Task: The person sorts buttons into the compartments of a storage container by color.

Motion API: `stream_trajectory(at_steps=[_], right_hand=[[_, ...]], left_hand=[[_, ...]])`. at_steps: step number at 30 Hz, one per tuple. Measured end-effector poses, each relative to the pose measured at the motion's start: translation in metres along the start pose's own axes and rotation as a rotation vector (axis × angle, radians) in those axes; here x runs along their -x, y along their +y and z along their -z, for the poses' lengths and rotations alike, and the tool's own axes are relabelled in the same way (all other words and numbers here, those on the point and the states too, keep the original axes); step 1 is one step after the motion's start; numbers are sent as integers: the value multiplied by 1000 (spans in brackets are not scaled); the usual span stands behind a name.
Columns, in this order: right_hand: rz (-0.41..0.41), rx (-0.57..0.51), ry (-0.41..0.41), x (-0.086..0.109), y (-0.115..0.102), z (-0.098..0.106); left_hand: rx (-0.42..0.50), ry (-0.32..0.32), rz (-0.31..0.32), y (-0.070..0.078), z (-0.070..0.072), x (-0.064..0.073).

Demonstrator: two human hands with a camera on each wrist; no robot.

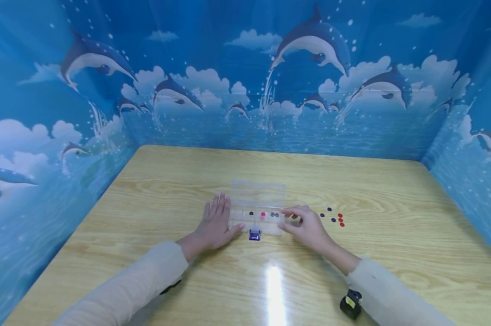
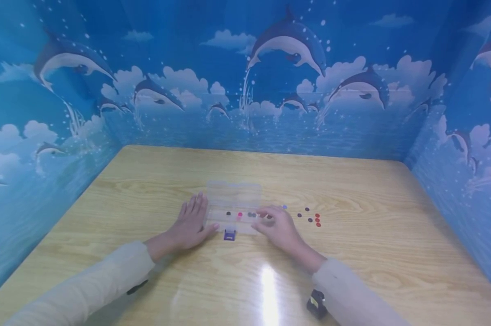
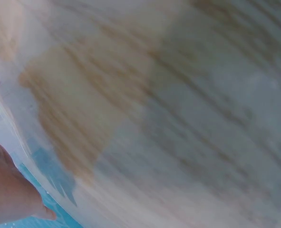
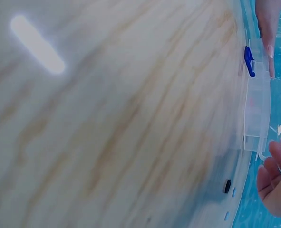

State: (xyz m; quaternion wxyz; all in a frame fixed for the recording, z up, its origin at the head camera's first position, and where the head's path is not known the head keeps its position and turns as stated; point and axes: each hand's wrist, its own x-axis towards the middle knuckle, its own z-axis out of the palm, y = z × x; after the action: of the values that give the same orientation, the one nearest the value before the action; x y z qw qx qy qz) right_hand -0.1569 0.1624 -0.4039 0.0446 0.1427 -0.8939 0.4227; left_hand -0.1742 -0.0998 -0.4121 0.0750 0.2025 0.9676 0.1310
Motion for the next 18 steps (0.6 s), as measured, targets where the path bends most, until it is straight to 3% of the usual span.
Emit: stream_trajectory(at_steps=[18], right_hand=[[37,79,-17,19,14,15]], left_hand=[[2,2,-1,0,0,0]])
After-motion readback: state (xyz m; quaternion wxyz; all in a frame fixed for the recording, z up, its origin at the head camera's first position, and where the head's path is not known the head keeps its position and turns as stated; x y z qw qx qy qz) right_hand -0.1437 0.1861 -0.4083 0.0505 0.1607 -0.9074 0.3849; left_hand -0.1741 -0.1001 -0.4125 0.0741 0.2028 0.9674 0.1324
